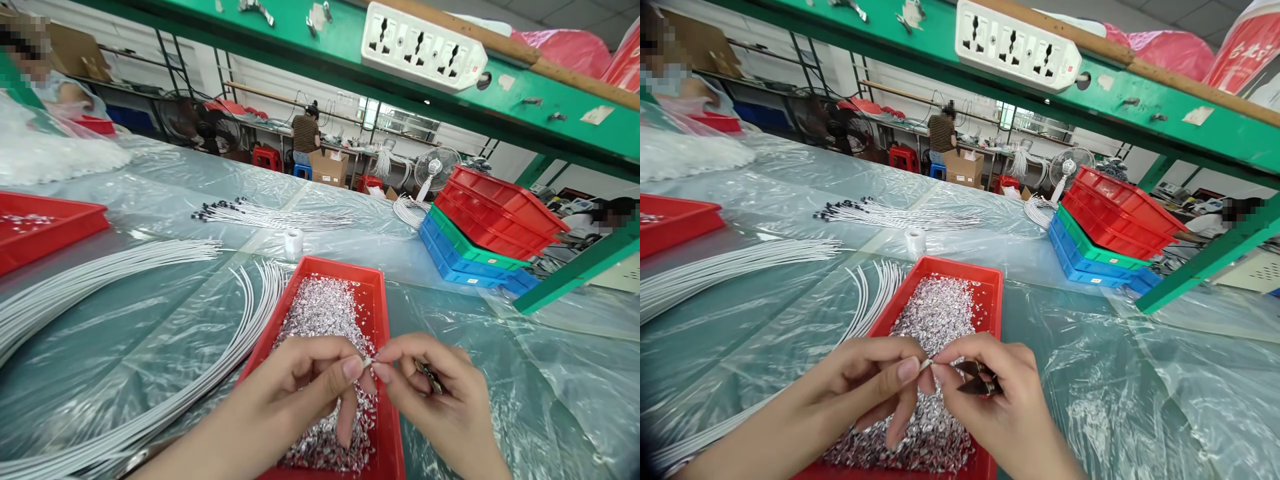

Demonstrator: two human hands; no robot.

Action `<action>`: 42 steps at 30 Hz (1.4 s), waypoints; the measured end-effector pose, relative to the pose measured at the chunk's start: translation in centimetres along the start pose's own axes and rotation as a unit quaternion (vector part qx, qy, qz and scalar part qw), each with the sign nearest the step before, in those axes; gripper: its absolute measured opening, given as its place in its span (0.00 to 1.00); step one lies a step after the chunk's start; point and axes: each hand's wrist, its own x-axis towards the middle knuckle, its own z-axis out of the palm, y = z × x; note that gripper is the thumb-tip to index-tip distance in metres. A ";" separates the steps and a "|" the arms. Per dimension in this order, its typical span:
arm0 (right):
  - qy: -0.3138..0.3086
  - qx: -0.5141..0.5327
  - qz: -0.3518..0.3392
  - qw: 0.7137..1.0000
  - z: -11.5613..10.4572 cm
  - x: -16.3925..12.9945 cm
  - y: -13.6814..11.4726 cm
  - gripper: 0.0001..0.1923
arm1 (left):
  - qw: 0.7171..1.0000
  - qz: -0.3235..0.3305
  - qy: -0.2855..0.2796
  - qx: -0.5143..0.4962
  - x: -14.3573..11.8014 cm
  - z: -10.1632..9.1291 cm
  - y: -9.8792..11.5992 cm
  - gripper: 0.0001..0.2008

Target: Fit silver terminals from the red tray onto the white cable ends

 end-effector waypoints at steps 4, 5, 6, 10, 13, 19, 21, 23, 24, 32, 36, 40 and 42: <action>-0.004 0.001 0.005 1.000 0.0 -0.1 0.1 0.11 | 1.000 0.017 0.001 -0.012 0.1 0.0 -0.2 0.17; -0.009 -0.001 0.007 1.000 -0.1 -0.1 0.1 0.11 | 1.000 0.021 0.001 -0.014 0.1 0.0 -0.2 0.16; -0.014 -0.005 0.009 1.000 -0.1 -0.1 0.1 0.10 | 1.000 0.022 0.003 -0.012 0.1 0.0 -0.1 0.16; -0.014 -0.019 0.023 0.999 -0.2 -0.1 0.0 0.09 | 0.999 0.010 0.020 0.038 0.0 0.0 0.2 0.18; 0.000 -0.013 0.036 0.999 0.0 -0.1 -0.1 0.09 | 0.996 0.024 0.042 0.080 0.0 0.1 0.1 0.19; 0.025 0.008 0.061 0.998 0.4 -0.2 -0.3 0.08 | 0.986 0.065 0.088 0.124 0.3 0.2 -0.1 0.20; 0.030 0.012 0.071 0.997 0.5 -0.3 -0.4 0.08 | 0.985 0.065 0.095 0.131 0.3 0.3 0.0 0.20; 0.037 0.011 0.084 0.996 0.6 -0.4 -0.4 0.07 | 0.983 0.062 0.104 0.139 0.3 0.4 -0.1 0.19; 0.040 0.010 0.090 0.995 0.6 -0.5 -0.4 0.07 | 0.981 0.064 0.108 0.146 0.3 0.5 -0.2 0.19; 0.035 0.018 0.086 0.996 0.6 -0.5 -0.3 0.08 | 0.962 0.113 0.134 0.209 0.2 0.6 -0.5 0.15; 0.015 0.034 0.090 0.995 0.4 -0.7 -0.6 0.08 | 0.948 0.132 0.169 0.236 0.2 0.3 -0.7 0.11; -0.026 0.044 0.090 0.995 -0.1 -0.7 -1.0 0.07 | 0.944 0.134 0.198 0.227 0.7 -0.1 -0.9 0.10; -0.039 0.013 0.104 0.994 -0.5 -0.4 -0.9 0.05 | 0.960 0.111 0.178 0.183 0.8 -0.3 -0.8 0.15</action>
